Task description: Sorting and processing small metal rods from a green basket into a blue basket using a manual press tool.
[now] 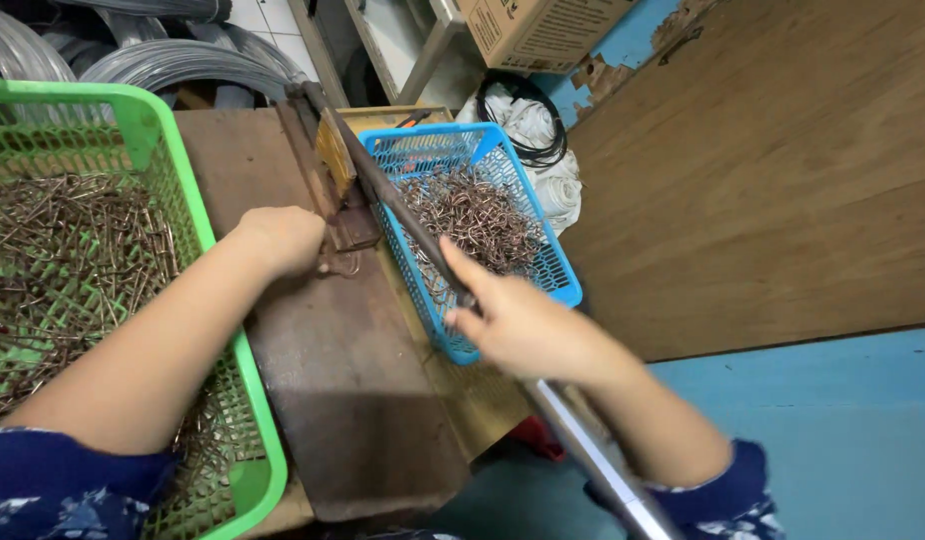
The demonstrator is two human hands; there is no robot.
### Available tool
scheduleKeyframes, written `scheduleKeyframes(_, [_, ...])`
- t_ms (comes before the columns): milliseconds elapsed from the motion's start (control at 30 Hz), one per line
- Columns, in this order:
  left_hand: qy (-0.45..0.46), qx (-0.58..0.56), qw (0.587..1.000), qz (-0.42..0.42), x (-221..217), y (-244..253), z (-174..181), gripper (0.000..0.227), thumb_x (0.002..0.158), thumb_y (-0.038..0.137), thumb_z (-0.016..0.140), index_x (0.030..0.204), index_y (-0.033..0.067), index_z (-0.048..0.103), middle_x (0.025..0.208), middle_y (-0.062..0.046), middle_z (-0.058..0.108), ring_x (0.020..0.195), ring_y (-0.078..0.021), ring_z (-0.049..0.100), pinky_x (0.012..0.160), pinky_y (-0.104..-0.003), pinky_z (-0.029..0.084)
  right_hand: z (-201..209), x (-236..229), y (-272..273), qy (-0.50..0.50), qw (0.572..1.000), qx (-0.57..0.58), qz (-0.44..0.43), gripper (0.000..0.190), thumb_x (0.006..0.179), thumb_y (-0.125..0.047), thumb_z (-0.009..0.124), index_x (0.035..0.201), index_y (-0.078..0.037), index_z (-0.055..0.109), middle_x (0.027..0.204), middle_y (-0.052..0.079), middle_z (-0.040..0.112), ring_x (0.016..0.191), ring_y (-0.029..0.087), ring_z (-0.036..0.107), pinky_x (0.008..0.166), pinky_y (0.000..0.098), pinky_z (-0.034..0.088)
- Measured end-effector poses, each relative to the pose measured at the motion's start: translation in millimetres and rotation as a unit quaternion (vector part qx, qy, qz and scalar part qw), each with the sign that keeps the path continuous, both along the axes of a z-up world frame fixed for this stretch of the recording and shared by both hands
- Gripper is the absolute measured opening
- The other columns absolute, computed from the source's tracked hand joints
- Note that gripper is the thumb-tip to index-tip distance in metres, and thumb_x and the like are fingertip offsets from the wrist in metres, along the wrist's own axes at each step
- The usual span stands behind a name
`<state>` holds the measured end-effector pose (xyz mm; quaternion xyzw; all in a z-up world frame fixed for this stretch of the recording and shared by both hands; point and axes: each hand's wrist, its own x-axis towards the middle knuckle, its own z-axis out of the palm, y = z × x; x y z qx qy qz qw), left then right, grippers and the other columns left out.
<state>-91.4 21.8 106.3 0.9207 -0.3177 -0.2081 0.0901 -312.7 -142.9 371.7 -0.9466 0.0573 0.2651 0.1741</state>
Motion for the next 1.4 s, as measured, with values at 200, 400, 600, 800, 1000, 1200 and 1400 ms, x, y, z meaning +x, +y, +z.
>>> scheduleKeyframes(200, [0.016, 0.069, 0.997, 0.008, -9, 37, 33, 0.03, 0.098, 0.036, 0.075, 0.11, 0.012, 0.089, 0.107, -0.011, 0.088, 0.112, -0.0324, 0.082, 0.094, -0.052, 0.062, -106, -34, 8, 0.044, 0.997, 0.02, -0.054, 0.092, 0.107, -0.027, 0.055, 0.177, -0.029, -0.005, 0.136, 0.04, 0.065, 0.131, 0.056, 0.062, 0.114, 0.0659, 0.05])
scheduleKeyframes(400, [0.241, -0.306, 0.916, 0.091, -33, 35, 133, 0.045, 0.104, 0.037, 0.073, 0.117, -0.0055, 0.078, 0.109, -0.028, 0.083, 0.106, -0.0425, 0.073, 0.107, -0.054, 0.05, -158, -38, 8, 0.032, 0.995, 0.061, -0.073, 0.09, 0.107, -0.022, 0.051, 0.175, -0.025, -0.008, 0.141, 0.04, 0.061, 0.136, 0.057, 0.057, 0.119, 0.0664, 0.045])
scheduleKeyframes(600, [0.208, -0.488, 0.848, 0.003, -18, 46, 74, 0.091, 0.105, 0.037, 0.049, 0.172, 0.0177, -0.01, 0.184, -0.007, -0.005, 0.168, -0.019, 0.003, 0.133, -0.037, 0.002, -180, -39, 6, 0.008, 0.992, 0.053, -0.115, 0.093, 0.103, -0.022, 0.051, 0.177, -0.032, -0.004, 0.109, 0.036, 0.072, 0.103, 0.055, 0.068, 0.091, 0.0542, 0.049])
scheduleKeyframes(800, [0.179, -0.425, 0.886, 0.049, -57, 81, 89, 0.093, 0.103, 0.032, 0.051, 0.172, 0.0218, -0.009, 0.184, -0.008, -0.004, 0.169, -0.0206, 0.004, 0.133, -0.039, 0.005, -179, -39, 8, -0.001, 0.993, 0.038, -0.115, 0.091, 0.104, -0.025, 0.051, 0.178, -0.033, -0.001, 0.098, 0.035, 0.071, 0.095, 0.057, 0.066, 0.083, 0.0592, 0.047])
scheduleKeyframes(1000, [0.108, -0.346, 0.928, 0.082, -103, 108, 102, 0.097, 0.101, 0.029, 0.059, 0.174, 0.0156, -0.002, 0.182, -0.013, 0.006, 0.167, -0.0272, 0.01, 0.132, -0.047, 0.009, -204, -44, -1, -0.052, 0.994, 0.023, -0.094, 0.094, 0.102, -0.026, 0.056, 0.177, -0.031, 0.0, 0.096, 0.032, 0.074, 0.094, 0.058, 0.067, 0.081, 0.0626, 0.048])
scheduleKeyframes(1200, [0.013, -0.33, 0.939, 0.098, -121, 155, 31, 0.099, 0.098, 0.04, 0.07, 0.172, 0.0065, 0.012, 0.174, -0.026, 0.02, 0.163, -0.0407, 0.018, 0.131, -0.049, 0.017, -235, -53, -14, -0.137, 0.986, 0.036, -0.091, 0.094, 0.1, -0.026, 0.062, 0.177, -0.033, 0.009, 0.074, 0.024, 0.066, 0.074, 0.052, 0.065, 0.071, 0.051, 0.048])
scheduleKeyframes(1400, [0.056, -0.122, 0.967, 0.217, -123, 190, 23, 0.107, 0.097, 0.056, 0.074, 0.174, 0.0168, 0.01, 0.176, -0.025, 0.018, 0.16, -0.0441, 0.026, 0.131, -0.051, 0.025, -256, -49, -29, -0.119, 0.985, 0.0, -0.123, 0.095, 0.1, -0.03, 0.065, 0.176, -0.045, 0.01, 0.058, 0.01, 0.053, 0.057, 0.033, 0.062, 0.064, 0.0427, 0.046])
